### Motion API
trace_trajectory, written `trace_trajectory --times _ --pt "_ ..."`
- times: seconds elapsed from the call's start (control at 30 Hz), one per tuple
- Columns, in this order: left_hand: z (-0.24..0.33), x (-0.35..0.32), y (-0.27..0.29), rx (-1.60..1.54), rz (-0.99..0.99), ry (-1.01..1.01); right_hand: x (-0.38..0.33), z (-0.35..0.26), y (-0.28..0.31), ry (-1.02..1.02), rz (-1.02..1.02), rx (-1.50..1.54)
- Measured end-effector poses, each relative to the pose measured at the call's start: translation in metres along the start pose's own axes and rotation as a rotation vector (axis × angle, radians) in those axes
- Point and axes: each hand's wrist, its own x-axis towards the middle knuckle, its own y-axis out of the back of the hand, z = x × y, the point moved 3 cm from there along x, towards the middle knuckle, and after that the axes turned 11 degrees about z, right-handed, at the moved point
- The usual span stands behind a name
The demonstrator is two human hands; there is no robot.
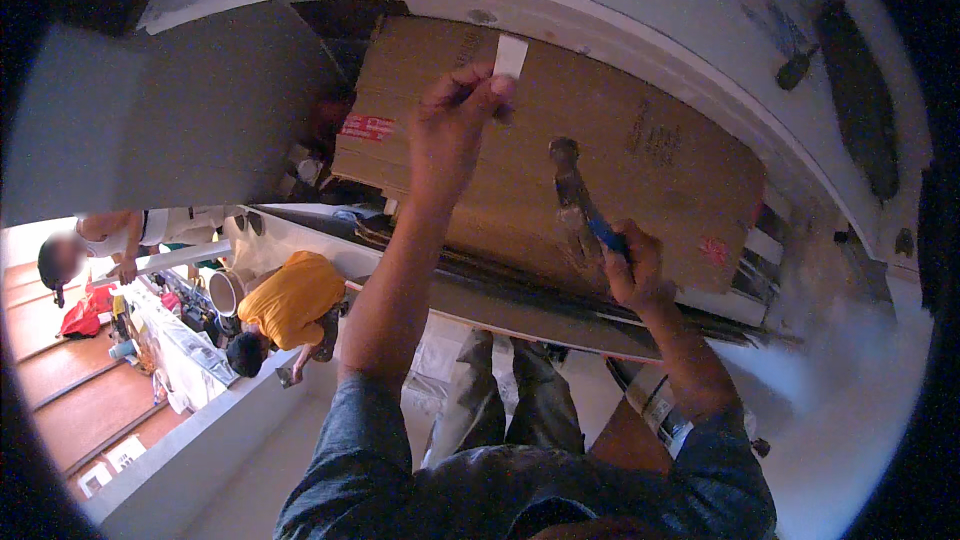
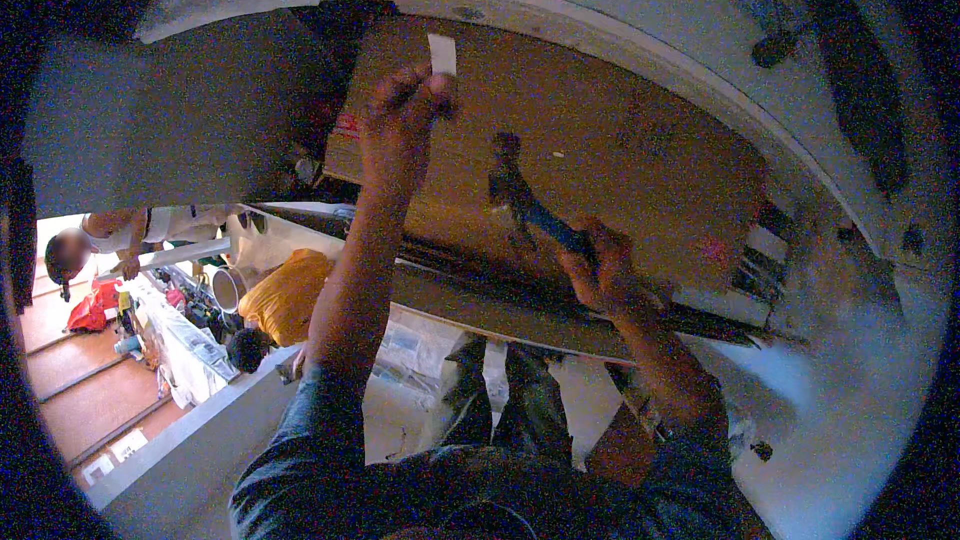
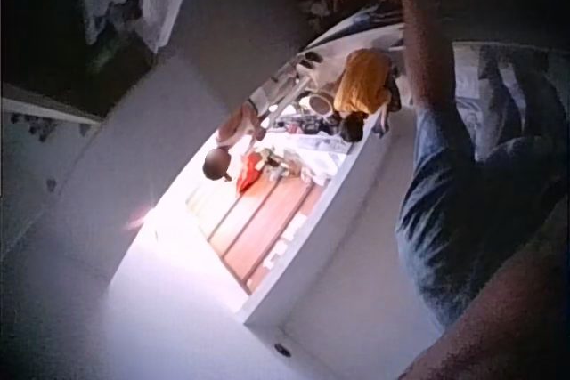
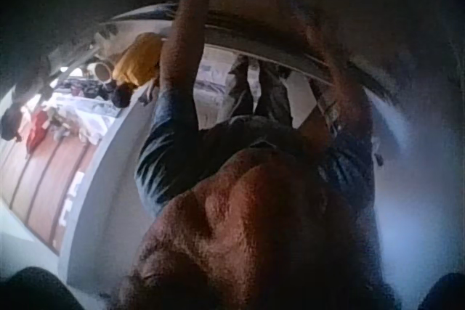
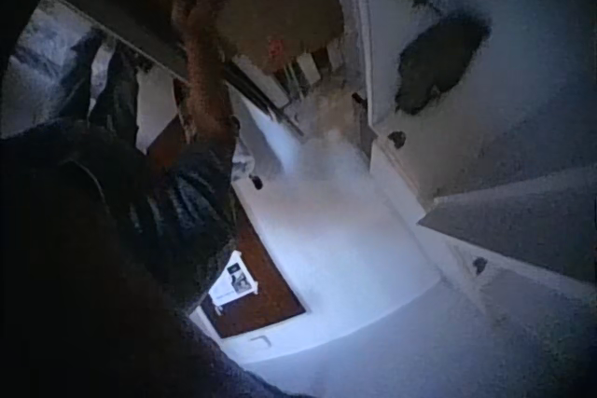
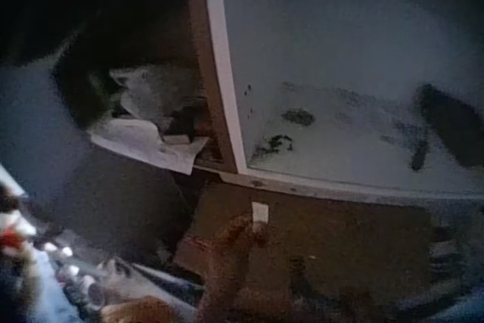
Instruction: The person installs a white wooden trim piece into a wall-mounted cabinet frame using a hammer and nails. They position the trim, secure it with several hammer strikes, and then place a white panel into the cabinet opening.
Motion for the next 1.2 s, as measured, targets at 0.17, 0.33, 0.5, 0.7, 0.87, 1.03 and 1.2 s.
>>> trace_trajectory --times 0.17,0.33,0.5,0.7,0.87,1.03,1.2 --pt "0.029 0.019 -0.042 0.003 0.078 -0.107 0.058 -0.023 0.015 0.29 0.161 -0.083" --pt "0.03 0.041 -0.059 -0.121 0.108 -0.173 0.104 -0.03 0.023 0.375 0.27 -0.258" --pt "-0.002 0.062 -0.045 -0.354 -0.013 -0.137 0.123 -0.06 0.021 0.525 0.303 -0.361" --pt "0.01 0.061 -0.045 -0.424 -0.014 -0.185 0.142 -0.068 0.013 0.557 0.357 -0.376" --pt "0.02 0.064 -0.045 -0.458 -0.045 -0.118 0.147 -0.065 0.009 0.577 0.388 -0.443" --pt "0.036 0.079 -0.031 -0.48 -0.057 -0.131 0.156 -0.093 0.008 0.623 0.396 -0.437" --pt "0.047 0.066 -0.036 -0.516 -0.018 -0.278 0.158 -0.092 0.009 0.607 0.39 -0.484"
